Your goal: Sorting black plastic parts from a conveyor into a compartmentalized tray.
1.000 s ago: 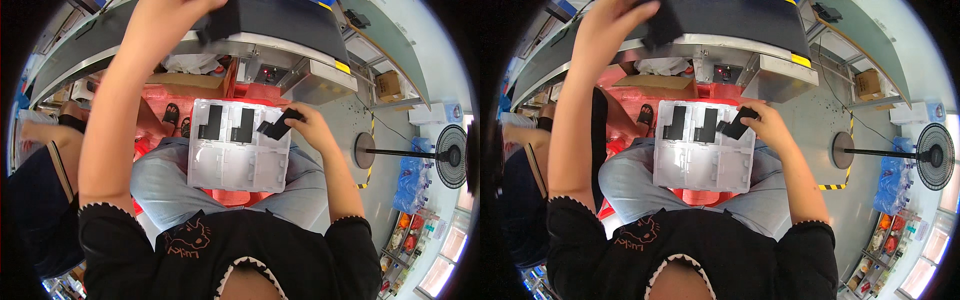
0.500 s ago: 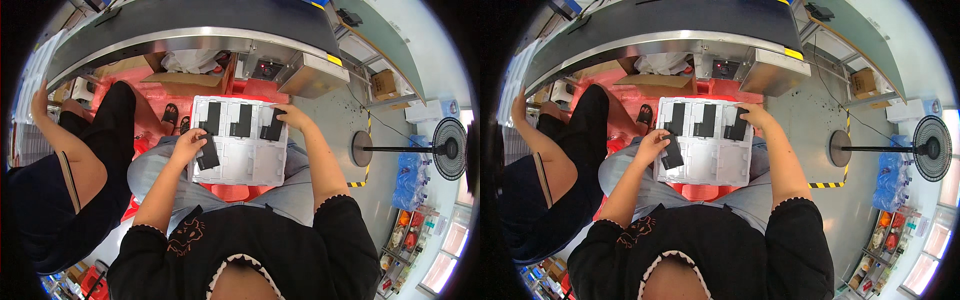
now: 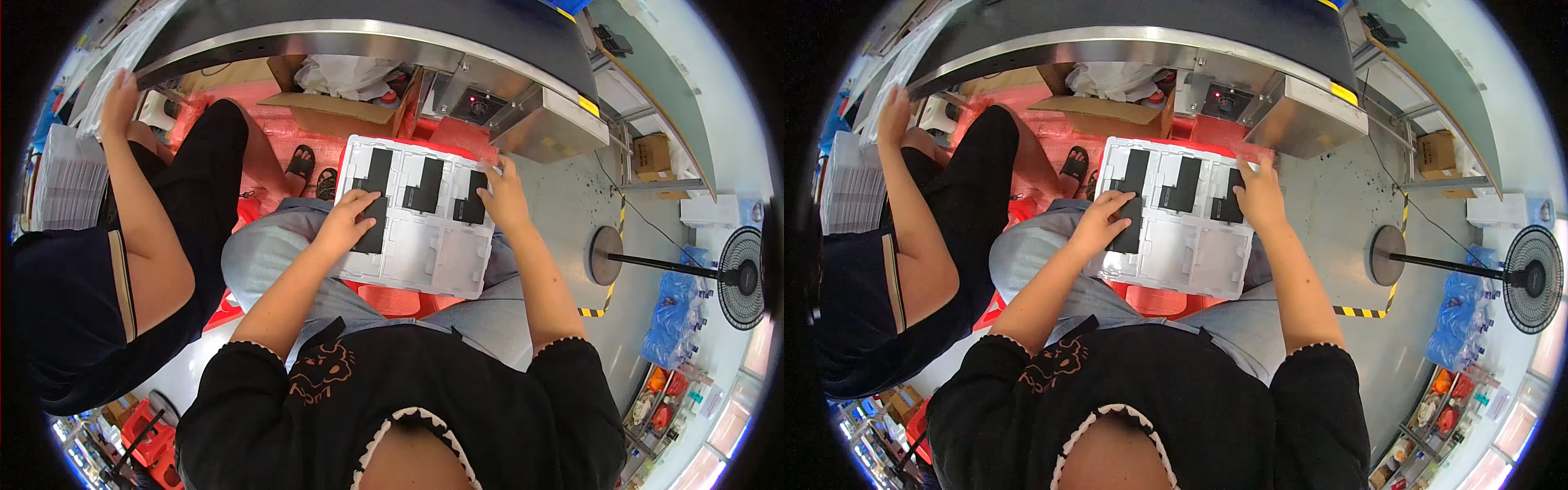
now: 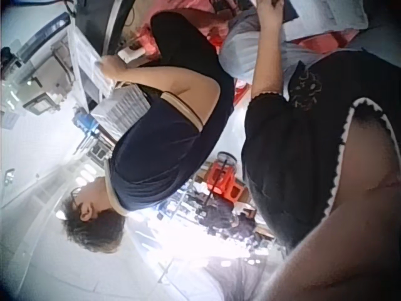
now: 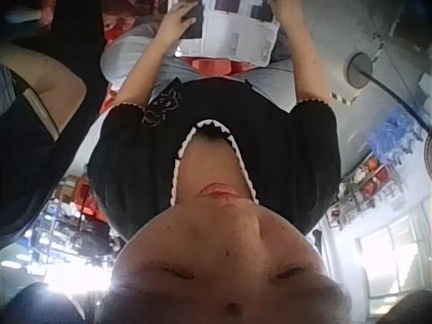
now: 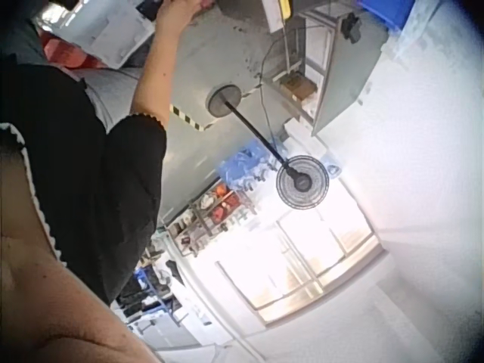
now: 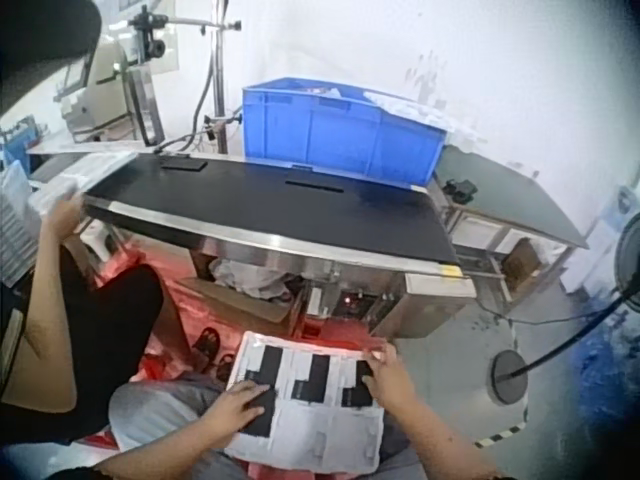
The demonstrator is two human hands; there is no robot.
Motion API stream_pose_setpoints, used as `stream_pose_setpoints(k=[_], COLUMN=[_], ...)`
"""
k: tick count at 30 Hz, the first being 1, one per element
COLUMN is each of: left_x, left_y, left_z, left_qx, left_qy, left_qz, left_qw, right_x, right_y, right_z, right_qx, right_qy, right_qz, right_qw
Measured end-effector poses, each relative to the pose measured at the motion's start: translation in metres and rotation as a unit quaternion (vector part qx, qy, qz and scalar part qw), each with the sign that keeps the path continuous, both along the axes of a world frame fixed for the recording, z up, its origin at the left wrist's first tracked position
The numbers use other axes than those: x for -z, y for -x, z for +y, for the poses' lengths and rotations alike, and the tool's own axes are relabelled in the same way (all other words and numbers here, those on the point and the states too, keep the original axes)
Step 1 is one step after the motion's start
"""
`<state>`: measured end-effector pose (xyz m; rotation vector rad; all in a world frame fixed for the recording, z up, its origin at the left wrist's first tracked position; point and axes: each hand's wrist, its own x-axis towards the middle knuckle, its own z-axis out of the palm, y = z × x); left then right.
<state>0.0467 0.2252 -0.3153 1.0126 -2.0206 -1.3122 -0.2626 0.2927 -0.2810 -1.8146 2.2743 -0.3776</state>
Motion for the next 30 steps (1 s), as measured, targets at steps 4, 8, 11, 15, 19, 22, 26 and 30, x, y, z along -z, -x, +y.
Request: stream_pose_setpoints(k=[4,8,11,15,19,22,26,30], left_x=[-0.001,0.005,0.02,0.008,-0.005,-0.023,-0.044,-0.129], left_y=[-0.007,-0.013,-0.03,-0.032,-0.019,-0.019,-0.023,0.03], left_z=[-0.018,-0.026,-0.003,0.01,0.018,0.015,0.01,-0.051], left_qx=[0.001,0.075,0.092,0.073,0.093,0.097,0.135,0.106], left_qy=[-0.063,-0.129,0.028,0.162,0.24,0.265,0.249,0.334], left_qz=[-0.026,-0.03,-0.075,-0.108,-0.189,-0.243,-0.258,-0.042], left_qw=[0.998,0.988,0.992,0.978,0.948,0.928,0.924,0.936], right_x=[-0.036,-0.075,-0.143,-0.222,-0.221,-0.195,-0.227,-0.234], right_y=[0.0,0.005,-0.015,-0.003,0.079,0.132,0.141,0.156], right_z=[-0.008,-0.008,-0.018,-0.076,-0.18,-0.226,-0.236,-0.209], right_qx=[-0.012,-0.008,-0.037,-0.058,-0.08,-0.058,-0.05,-0.011], right_qy=[0.094,0.084,0.082,0.332,0.299,0.187,-0.039,-0.02], right_qz=[-0.082,-0.114,-0.235,-0.175,0.068,0.198,0.195,0.25], right_qw=[0.992,0.99,0.968,0.925,0.948,0.96,0.979,0.968])
